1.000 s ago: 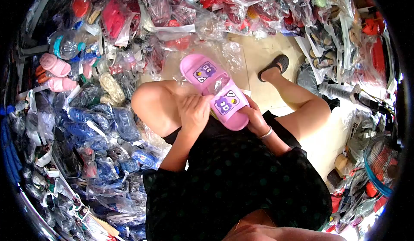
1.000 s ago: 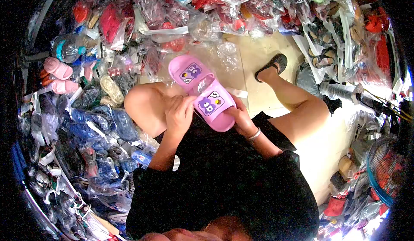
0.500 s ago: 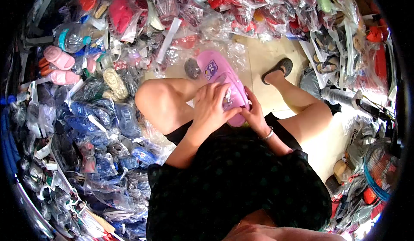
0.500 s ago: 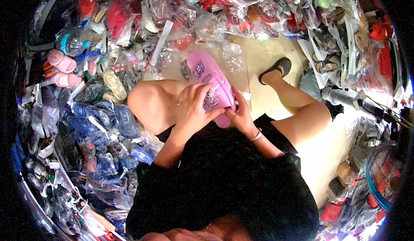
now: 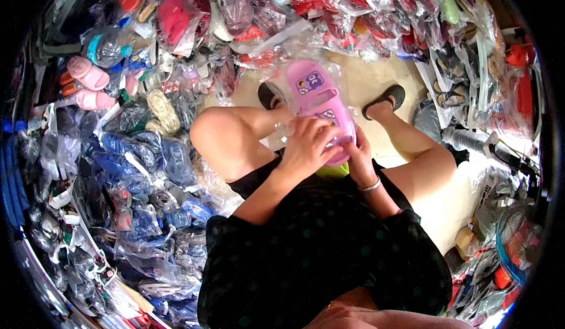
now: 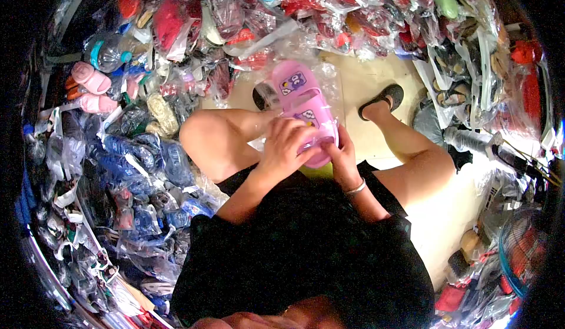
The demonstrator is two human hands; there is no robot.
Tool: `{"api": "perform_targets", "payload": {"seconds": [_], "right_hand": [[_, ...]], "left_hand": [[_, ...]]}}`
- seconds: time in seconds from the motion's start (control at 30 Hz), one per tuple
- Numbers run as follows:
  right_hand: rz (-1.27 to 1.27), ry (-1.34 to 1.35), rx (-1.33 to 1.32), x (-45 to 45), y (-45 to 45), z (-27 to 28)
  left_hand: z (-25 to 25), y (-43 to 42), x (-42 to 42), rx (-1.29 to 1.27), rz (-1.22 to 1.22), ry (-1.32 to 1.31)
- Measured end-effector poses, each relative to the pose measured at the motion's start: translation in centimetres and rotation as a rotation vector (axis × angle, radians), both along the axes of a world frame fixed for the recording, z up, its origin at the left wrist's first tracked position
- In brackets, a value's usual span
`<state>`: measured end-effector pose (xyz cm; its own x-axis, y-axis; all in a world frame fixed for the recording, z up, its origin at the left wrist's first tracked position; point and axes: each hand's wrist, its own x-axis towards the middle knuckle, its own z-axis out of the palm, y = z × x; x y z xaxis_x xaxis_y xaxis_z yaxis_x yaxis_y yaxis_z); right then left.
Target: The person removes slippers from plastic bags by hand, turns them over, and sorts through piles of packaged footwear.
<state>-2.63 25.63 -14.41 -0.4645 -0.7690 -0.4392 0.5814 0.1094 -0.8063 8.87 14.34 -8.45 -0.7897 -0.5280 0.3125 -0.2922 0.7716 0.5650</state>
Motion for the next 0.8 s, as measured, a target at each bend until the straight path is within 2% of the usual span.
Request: {"api": "perform_targets", "payload": {"seconds": [0.03, 0.1, 0.23, 0.3, 0.37, 0.43, 0.5, 0.57, 0.67, 0.77, 0.8], "right_hand": [[-0.009, -0.116, 0.004, -0.3, 0.0, 0.4], [-0.024, -0.119, -0.03, -0.5, 0.1, -0.1], [-0.078, -0.196, -0.075, -0.6, -1.0, 0.3], [-0.069, -0.181, -0.072, -0.4, -1.1, -0.5], [-0.19, -0.123, -0.047, 0.2, -1.4, -1.3], [-0.164, -0.103, -0.034, 0.0, -1.6, -1.6], [-0.132, -0.126, -0.019, -0.2, -1.5, -1.3], [-0.089, -0.08, -0.059, -0.4, -1.5, -1.2], [-0.034, 0.069, -0.026, -0.5, -2.1, -1.5], [-0.023, 0.093, -0.143, -0.4, -1.5, -4.3], [0.021, 0.109, -0.087, -0.4, -1.4, -4.0]], "left_hand": [[0.0, -0.2, 0.5, 0.006, -0.011, 0.002], [-0.4, -0.4, 1.4, -0.048, -0.002, -0.104], [-2.2, -0.2, 2.9, 0.0, 0.049, -0.148], [-2.1, 1.2, 2.5, 0.095, 0.012, -0.092], [-2.2, 2.7, 2.0, 0.118, -0.185, -0.002], [-1.2, 2.3, 1.6, 0.171, -0.125, -0.035], [-1.7, 1.2, 1.5, 0.147, 0.048, 0.006], [-1.8, 1.2, 1.1, 0.17, 0.079, -0.022], [-1.4, 2.9, -0.1, 0.087, -0.221, -0.036], [-1.5, 3.8, 0.4, 0.123, -0.302, -0.096], [-1.2, 3.3, 0.6, 0.122, -0.304, -0.098]]}}
